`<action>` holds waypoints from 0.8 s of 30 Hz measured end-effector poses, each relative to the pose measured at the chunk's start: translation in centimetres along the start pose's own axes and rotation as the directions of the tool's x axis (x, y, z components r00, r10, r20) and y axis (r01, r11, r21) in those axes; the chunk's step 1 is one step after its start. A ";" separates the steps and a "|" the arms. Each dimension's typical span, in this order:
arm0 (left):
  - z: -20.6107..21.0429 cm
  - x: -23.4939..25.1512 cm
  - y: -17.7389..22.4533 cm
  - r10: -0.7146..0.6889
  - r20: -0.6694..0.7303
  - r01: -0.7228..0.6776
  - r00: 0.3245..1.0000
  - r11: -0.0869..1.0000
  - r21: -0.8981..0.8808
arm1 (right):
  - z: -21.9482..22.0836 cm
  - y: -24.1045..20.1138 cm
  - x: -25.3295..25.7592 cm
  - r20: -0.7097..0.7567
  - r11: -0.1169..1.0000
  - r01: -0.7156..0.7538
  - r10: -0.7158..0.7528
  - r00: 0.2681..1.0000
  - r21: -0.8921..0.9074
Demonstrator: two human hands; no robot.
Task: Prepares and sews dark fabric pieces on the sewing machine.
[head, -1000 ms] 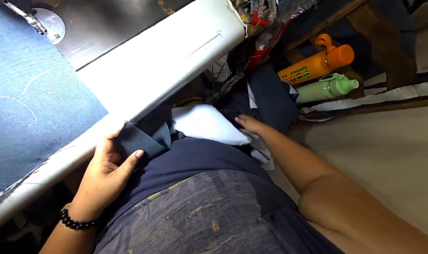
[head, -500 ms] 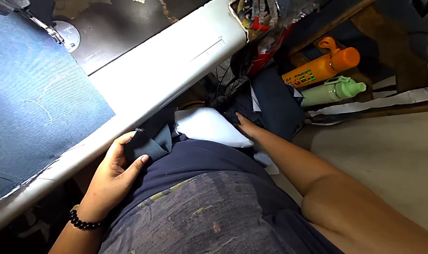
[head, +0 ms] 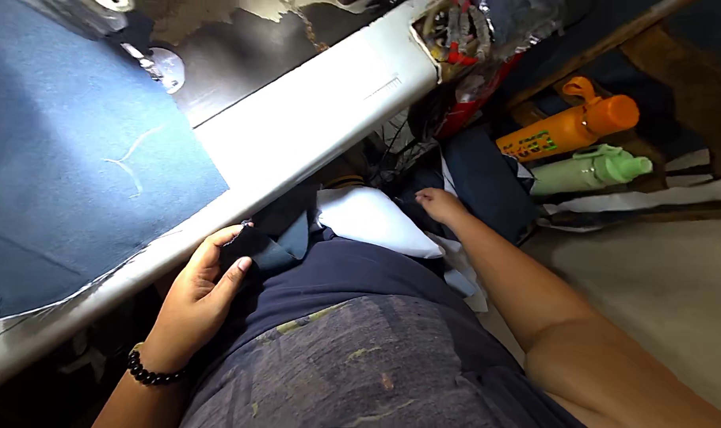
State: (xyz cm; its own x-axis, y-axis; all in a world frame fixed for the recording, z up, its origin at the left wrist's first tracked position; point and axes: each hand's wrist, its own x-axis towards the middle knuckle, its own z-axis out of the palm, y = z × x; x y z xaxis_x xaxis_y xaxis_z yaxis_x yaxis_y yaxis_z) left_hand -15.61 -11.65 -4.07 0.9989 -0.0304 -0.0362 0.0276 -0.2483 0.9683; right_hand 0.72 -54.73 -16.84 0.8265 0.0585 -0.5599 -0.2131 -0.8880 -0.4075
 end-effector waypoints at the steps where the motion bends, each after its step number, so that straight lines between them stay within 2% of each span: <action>1: -0.4 0.0 0.3 0.024 -0.026 -0.024 0.999 0.999 0.031 | -1.3 -2.0 -0.5 -0.105 0.997 0.082 -0.083 0.991 -0.012; 2: -0.8 0.0 0.8 0.057 -0.052 -0.053 0.997 0.997 0.061 | -2.6 -4.4 -1.3 -0.198 0.977 0.212 -0.203 0.959 0.024; 3: -1.1 0.2 1.4 0.094 -0.073 -0.088 0.993 0.993 0.084 | -3.5 -7.1 -2.2 -0.299 0.910 0.404 -0.362 0.883 0.092; 4: -1.2 0.5 2.1 0.132 -0.095 -0.123 0.987 0.988 0.096 | -4.0 -10.0 -3.2 -0.369 0.768 0.614 -0.526 0.766 0.182; 5: -1.3 0.8 3.0 0.170 -0.116 -0.160 0.979 0.983 0.089 | -4.2 -13.4 -4.4 -0.389 0.560 0.775 -0.670 0.632 0.293; 6: -1.1 1.2 3.9 0.213 -0.139 -0.207 0.967 0.977 0.057 | -4.0 -16.8 -5.7 -0.374 0.354 0.850 -0.783 0.498 0.390; 7: -0.9 1.6 4.8 0.264 -0.163 -0.263 0.951 0.964 0.025 | -3.3 -20.1 -6.9 -0.338 0.204 0.871 -0.863 0.375 0.447; 9: -0.8 2.2 6.4 0.360 -0.242 -0.370 0.901 0.929 0.004 | -1.2 -25.4 -8.9 -0.222 0.074 0.851 -0.950 0.218 0.520; 10: -1.1 2.2 7.0 0.387 -0.286 -0.399 0.877 0.917 0.018 | 0.1 -27.2 -9.4 -0.176 0.057 0.827 -0.967 0.186 0.559; 12: -2.8 1.5 7.3 0.382 -0.376 -0.390 0.844 0.919 0.057 | 2.3 -29.1 -9.8 -0.141 0.068 0.799 -0.972 0.188 0.597; 15: -6.2 -0.7 5.8 0.274 -0.549 -0.247 0.790 0.961 0.123 | 4.5 -28.8 -9.1 -0.168 0.069 0.788 -0.962 0.214 0.612; 17: -8.3 -1.5 4.9 0.241 -0.609 -0.150 0.756 0.969 0.197 | 4.9 -28.5 -8.8 -0.173 0.081 0.785 -0.957 0.234 0.614; 18: -9.1 -1.4 4.9 0.245 -0.619 -0.132 0.747 0.966 0.222 | 4.6 -28.8 -8.7 -0.180 0.062 0.788 -0.960 0.216 0.613; 21: -12.2 1.4 5.7 0.346 -0.566 -0.161 0.748 0.923 0.351 | 2.6 -31.2 -8.1 -0.166 -0.025 0.853 -0.983 0.072 0.521; 22: -13.3 3.3 6.0 0.399 -0.530 -0.177 0.748 0.890 0.420 | 1.9 -31.9 -7.7 -0.147 -0.025 0.884 -0.988 0.050 0.466; 24: -14.9 7.8 6.3 0.446 -0.461 -0.132 0.767 0.814 0.566 | 0.9 -32.8 -6.8 -0.100 0.014 0.945 -0.994 0.050 0.327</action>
State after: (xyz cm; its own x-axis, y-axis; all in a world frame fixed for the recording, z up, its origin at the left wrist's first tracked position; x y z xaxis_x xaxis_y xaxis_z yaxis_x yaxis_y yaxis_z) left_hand -7.10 0.99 5.48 0.7963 0.3128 0.5177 -0.1316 -0.7458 0.6530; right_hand 1.65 -25.60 -0.30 0.3047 0.8399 0.4491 0.6078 0.1915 -0.7706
